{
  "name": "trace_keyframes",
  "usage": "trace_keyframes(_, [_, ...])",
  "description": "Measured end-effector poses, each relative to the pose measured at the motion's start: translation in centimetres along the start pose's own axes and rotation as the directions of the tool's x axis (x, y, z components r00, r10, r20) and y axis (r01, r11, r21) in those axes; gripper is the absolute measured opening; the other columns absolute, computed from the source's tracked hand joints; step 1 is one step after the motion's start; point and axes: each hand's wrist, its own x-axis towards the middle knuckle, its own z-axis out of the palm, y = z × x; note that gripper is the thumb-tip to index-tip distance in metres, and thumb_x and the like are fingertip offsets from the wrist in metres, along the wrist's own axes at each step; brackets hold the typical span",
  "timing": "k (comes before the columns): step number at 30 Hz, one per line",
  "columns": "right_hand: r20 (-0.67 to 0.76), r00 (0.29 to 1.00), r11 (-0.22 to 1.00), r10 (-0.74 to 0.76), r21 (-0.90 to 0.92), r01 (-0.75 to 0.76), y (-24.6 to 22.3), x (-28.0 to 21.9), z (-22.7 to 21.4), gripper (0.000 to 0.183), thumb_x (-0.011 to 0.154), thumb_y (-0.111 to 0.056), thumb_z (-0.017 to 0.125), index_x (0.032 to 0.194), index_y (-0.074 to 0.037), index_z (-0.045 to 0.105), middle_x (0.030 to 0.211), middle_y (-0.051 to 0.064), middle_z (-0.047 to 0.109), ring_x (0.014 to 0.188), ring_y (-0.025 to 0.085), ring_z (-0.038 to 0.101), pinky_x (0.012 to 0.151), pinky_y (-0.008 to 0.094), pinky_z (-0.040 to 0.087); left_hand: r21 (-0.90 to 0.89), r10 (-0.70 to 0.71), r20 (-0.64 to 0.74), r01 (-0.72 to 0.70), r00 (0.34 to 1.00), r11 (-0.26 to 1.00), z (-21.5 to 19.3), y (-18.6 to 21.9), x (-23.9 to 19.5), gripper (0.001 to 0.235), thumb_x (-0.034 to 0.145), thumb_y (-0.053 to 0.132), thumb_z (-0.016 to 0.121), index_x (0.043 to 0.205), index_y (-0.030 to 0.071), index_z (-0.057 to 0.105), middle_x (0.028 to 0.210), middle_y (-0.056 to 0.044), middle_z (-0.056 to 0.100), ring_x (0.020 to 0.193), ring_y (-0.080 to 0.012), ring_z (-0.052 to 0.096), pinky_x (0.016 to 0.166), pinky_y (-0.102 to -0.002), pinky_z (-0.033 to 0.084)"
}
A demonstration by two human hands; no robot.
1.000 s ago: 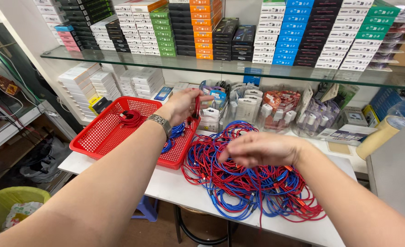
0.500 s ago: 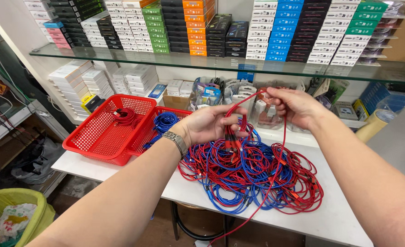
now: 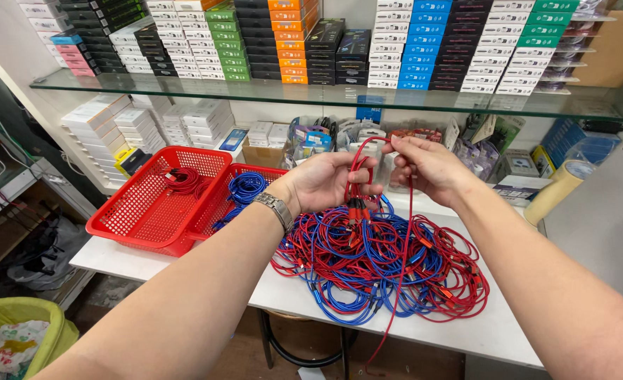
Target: The person untangles a pile of red and blue cables on a table, coils each cable by hand, and places them into red plastic baskets. The person alternates between red and blue cables throughout the clip.
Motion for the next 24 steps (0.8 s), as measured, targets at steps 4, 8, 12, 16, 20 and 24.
trace_keyframes(4, [-0.053,0.998,0.998,-0.04,-0.043,0.037,0.5,1.5,-1.4,0.022,0.101,-0.03,0.063,0.104,-0.009,0.071,0.073,-0.007,0.051,0.064,0.006,0.042,0.062,0.024,0.042,-0.114,0.046,0.011,-0.045,0.999,0.992,-1.2,-0.3,0.9,0.038,0.111,0.036,0.039,0.12,0.004,0.058,0.066,0.004,0.049,0.101,-0.0267,0.068,0.107,-0.065,0.046])
trace_keyframes(8, [-0.022,1.0,0.999,0.002,0.051,-0.001,2.5,1.7,-1.6,0.023,0.103,-0.029,0.062,0.106,-0.007,0.066,0.072,-0.006,0.051,0.066,0.008,0.046,0.068,0.027,0.047,-0.2,0.123,0.14,-0.093,0.983,0.975,-2.0,0.3,1.2,0.034,0.115,0.034,0.043,0.118,0.004,0.059,0.068,0.005,0.049,0.108,-0.0251,0.064,0.111,-0.065,0.044])
trace_keyframes(12, [0.077,0.991,0.979,0.113,0.164,-0.124,5.9,-0.5,0.8,0.027,0.101,-0.028,0.055,0.118,-0.013,0.068,0.074,-0.004,0.053,0.069,0.01,0.052,0.077,0.032,0.051,-0.294,0.335,0.21,-0.267,0.918,0.918,-2.8,1.6,1.8,0.024,0.116,0.025,0.047,0.113,0.006,0.06,0.092,-0.004,0.067,0.138,-0.0335,0.059,0.115,-0.059,0.042])
trace_keyframes(16, [0.255,0.903,0.933,0.345,0.015,-0.36,7.9,-4.5,5.0,0.044,0.104,-0.039,0.045,0.119,-0.004,0.068,0.081,0.003,0.066,0.073,0.012,0.064,0.079,0.033,0.056,-0.156,0.367,0.061,-0.354,0.928,0.922,-4.8,3.1,2.0,0.023,0.108,0.031,0.049,0.103,0.011,0.061,0.147,-0.017,0.06,0.141,-0.0407,0.049,0.108,-0.058,0.041])
trace_keyframes(20, [0.388,0.788,0.869,0.479,-0.335,-0.363,5.2,-7.1,7.2,0.049,0.103,-0.043,0.042,0.12,-0.008,0.071,0.069,0.0,0.065,0.059,0.009,0.059,0.077,0.031,0.058,-0.032,0.357,-0.157,-0.366,0.921,0.93,-6.8,2.7,3.0,0.022,0.107,0.033,0.051,0.106,0.014,0.062,0.152,-0.018,0.055,0.142,-0.0403,0.048,0.108,-0.051,0.044])
trace_keyframes(24, [0.474,0.807,0.933,0.354,-0.243,-0.266,0.4,-6.4,6.0,0.042,0.104,-0.038,0.05,0.111,-0.002,0.07,0.056,-0.008,0.046,0.049,0.004,0.046,0.077,0.032,0.06,0.248,0.253,-0.384,-0.165,0.888,0.955,-6.9,1.1,3.4,0.023,0.107,0.035,0.05,0.107,0.015,0.061,0.147,-0.007,0.062,0.12,-0.0269,0.057,0.095,-0.043,0.047])
